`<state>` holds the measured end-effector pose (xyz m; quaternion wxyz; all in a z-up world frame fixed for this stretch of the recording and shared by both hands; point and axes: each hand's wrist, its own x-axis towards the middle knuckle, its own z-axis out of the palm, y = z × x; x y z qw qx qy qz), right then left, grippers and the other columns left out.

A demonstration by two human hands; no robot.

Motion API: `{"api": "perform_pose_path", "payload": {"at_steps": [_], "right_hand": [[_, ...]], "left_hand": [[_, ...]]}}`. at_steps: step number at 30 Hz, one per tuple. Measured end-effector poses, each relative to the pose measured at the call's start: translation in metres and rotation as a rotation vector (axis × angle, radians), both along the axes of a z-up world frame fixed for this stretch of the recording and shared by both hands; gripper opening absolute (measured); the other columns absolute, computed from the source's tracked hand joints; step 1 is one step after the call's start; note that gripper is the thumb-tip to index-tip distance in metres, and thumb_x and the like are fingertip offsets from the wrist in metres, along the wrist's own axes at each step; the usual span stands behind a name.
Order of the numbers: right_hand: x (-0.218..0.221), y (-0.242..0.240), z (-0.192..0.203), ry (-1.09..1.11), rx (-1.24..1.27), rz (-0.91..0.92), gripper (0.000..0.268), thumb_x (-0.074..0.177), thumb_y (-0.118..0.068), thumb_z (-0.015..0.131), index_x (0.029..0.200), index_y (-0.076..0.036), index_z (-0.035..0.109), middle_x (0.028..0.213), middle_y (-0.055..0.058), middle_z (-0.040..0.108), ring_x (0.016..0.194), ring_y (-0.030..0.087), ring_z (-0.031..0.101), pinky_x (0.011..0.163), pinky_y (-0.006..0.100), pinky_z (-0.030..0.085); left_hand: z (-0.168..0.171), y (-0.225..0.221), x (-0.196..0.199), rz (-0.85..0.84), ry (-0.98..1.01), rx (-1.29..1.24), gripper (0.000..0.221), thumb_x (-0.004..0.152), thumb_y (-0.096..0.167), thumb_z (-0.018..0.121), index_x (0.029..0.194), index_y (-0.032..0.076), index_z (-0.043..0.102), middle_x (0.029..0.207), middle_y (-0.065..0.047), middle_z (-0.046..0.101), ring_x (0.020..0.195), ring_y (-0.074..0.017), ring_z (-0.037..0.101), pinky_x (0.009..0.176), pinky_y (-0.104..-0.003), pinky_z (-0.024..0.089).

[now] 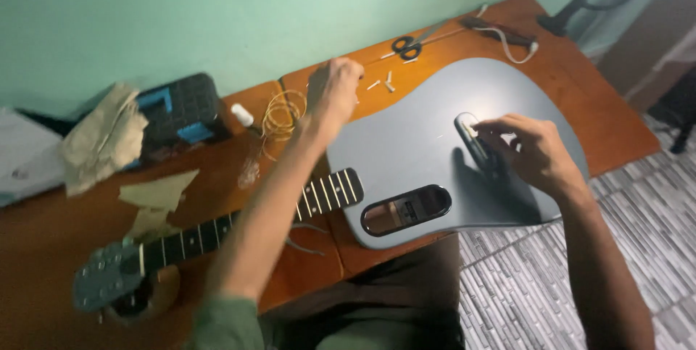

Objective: Cutting guitar strings with pliers and removing the string ends from the bridge.

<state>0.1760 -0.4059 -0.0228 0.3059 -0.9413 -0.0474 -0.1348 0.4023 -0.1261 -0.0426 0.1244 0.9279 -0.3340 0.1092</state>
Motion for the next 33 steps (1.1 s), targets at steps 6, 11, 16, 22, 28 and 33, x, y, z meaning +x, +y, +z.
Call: {"api": "perform_pose_path", "payload": {"at_steps": [6,11,16,22,28,33], "right_hand": [[-0.01,0.004,-0.022,-0.071,-0.011,-0.038,0.016,0.096,-0.007,0.075,0.111,-0.011,0.077,0.109,0.004,0.075,0.076,0.019,0.067,0.072,0.03,0.055],[-0.016,-0.002,-0.019,-0.067,0.085,-0.134,0.023,0.096,0.0,0.074,0.117,-0.009,0.077,0.097,0.012,0.075,0.089,0.029,0.074,0.067,0.038,0.059],[-0.028,-0.021,-0.027,-0.145,0.166,-0.144,0.02,0.097,0.001,0.074,0.115,-0.006,0.076,0.096,0.015,0.074,0.089,0.029,0.074,0.066,0.037,0.059],[-0.026,-0.029,-0.039,-0.197,0.32,-0.094,0.016,0.094,0.002,0.074,0.11,-0.001,0.076,0.093,0.021,0.073,0.087,0.033,0.074,0.064,0.04,0.062],[0.008,-0.048,-0.06,-0.15,0.344,-0.028,0.023,0.094,0.005,0.071,0.115,-0.002,0.076,0.094,0.027,0.07,0.082,0.034,0.071,0.065,0.043,0.061],[0.019,-0.044,-0.046,-0.13,0.238,0.059,0.021,0.088,0.0,0.072,0.107,-0.006,0.079,0.09,0.023,0.073,0.077,0.034,0.071,0.065,0.045,0.056]], "left_hand": [[-0.109,0.016,0.08,0.007,0.048,0.535,0.012,0.076,0.009,0.085,0.081,0.011,0.075,0.08,-0.009,0.073,0.079,-0.031,0.075,0.062,-0.045,0.058],[-0.144,0.04,0.092,-0.013,-0.062,0.392,0.013,0.075,0.015,0.083,0.086,0.011,0.08,0.081,-0.012,0.076,0.081,-0.0352,0.077,0.068,-0.049,0.059],[-0.061,0.031,0.032,0.044,-0.088,0.006,0.024,0.094,0.013,0.058,0.108,-0.006,0.065,0.097,-0.022,0.068,0.081,-0.042,0.074,0.069,-0.056,0.059],[0.052,-0.027,-0.114,-0.269,-0.032,-0.133,0.021,0.1,0.02,0.054,0.103,0.013,0.074,0.096,-0.008,0.065,0.084,-0.0373,0.072,0.072,-0.049,0.062],[0.014,-0.072,-0.135,-0.373,-0.143,0.027,0.003,0.094,0.019,0.062,0.097,0.017,0.064,0.089,0.0,0.057,0.069,-0.0361,0.074,0.062,-0.052,0.063],[-0.006,-0.084,-0.128,-0.342,-0.095,0.027,0.005,0.093,0.017,0.063,0.088,0.015,0.063,0.083,-0.001,0.055,0.065,-0.0329,0.073,0.06,-0.049,0.063]]}}
